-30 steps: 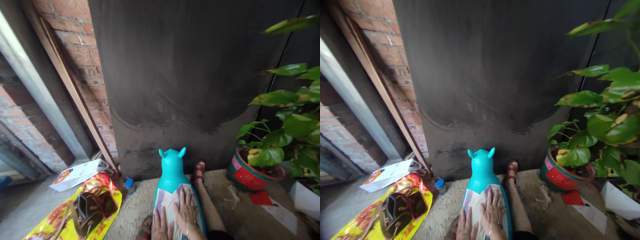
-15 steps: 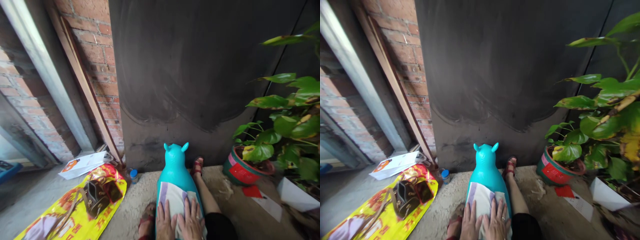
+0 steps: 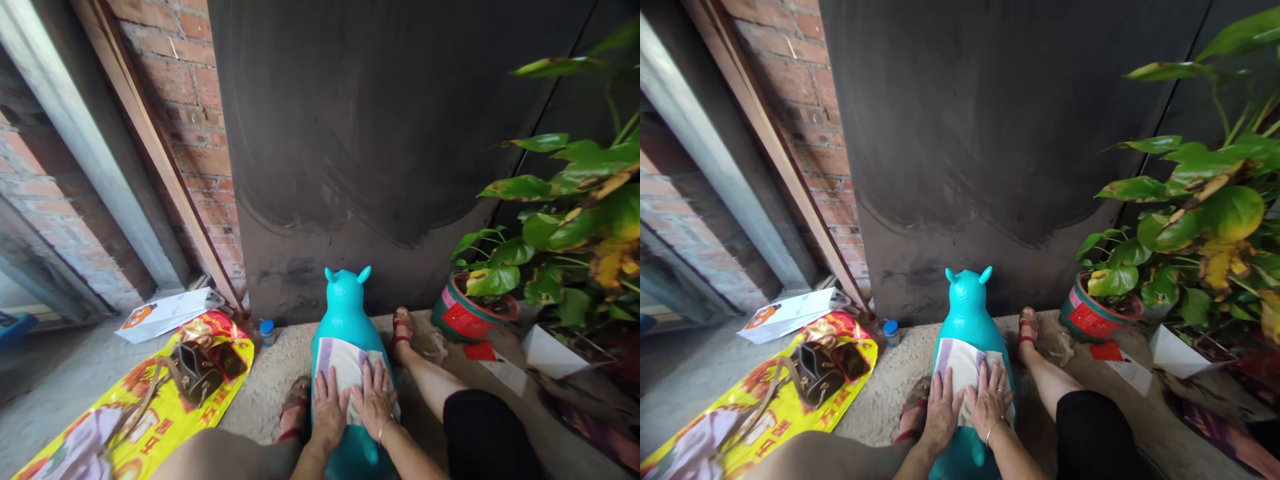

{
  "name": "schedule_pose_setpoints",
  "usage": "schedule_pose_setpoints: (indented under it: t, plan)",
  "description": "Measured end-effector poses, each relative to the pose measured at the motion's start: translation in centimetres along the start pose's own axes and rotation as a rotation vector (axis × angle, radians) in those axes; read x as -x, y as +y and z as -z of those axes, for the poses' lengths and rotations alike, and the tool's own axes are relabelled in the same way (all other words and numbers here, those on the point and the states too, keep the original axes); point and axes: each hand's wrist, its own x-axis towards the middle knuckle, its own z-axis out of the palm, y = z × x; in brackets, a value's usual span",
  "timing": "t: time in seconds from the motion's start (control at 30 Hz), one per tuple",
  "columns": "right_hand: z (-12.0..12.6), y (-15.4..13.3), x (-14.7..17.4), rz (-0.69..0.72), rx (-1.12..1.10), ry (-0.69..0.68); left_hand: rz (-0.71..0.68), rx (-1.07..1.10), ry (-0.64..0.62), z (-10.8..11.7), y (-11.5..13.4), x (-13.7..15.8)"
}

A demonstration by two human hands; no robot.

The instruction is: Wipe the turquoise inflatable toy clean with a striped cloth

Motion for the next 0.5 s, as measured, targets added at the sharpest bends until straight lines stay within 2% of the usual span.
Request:
schedule_pose_setpoints:
  t: [0.23, 0.37, 0.5]
  plan:
    - [-0.1, 0.4, 0.3, 0.016, -0.032, -0.019, 0.011, -0.013, 0.001, -0.2, -0.1, 0.2]
    - [-0.6, 0.5, 0.6, 0.029, -0.056, 0.025, 0.036, -0.054, 0.011, -0.6, -0.3, 0.0]
    - [0.1, 0.0, -2.1, 0.025, -0.075, 0.044, 0.063, -0.133, 0.013, -1.2, -0.8, -1.9]
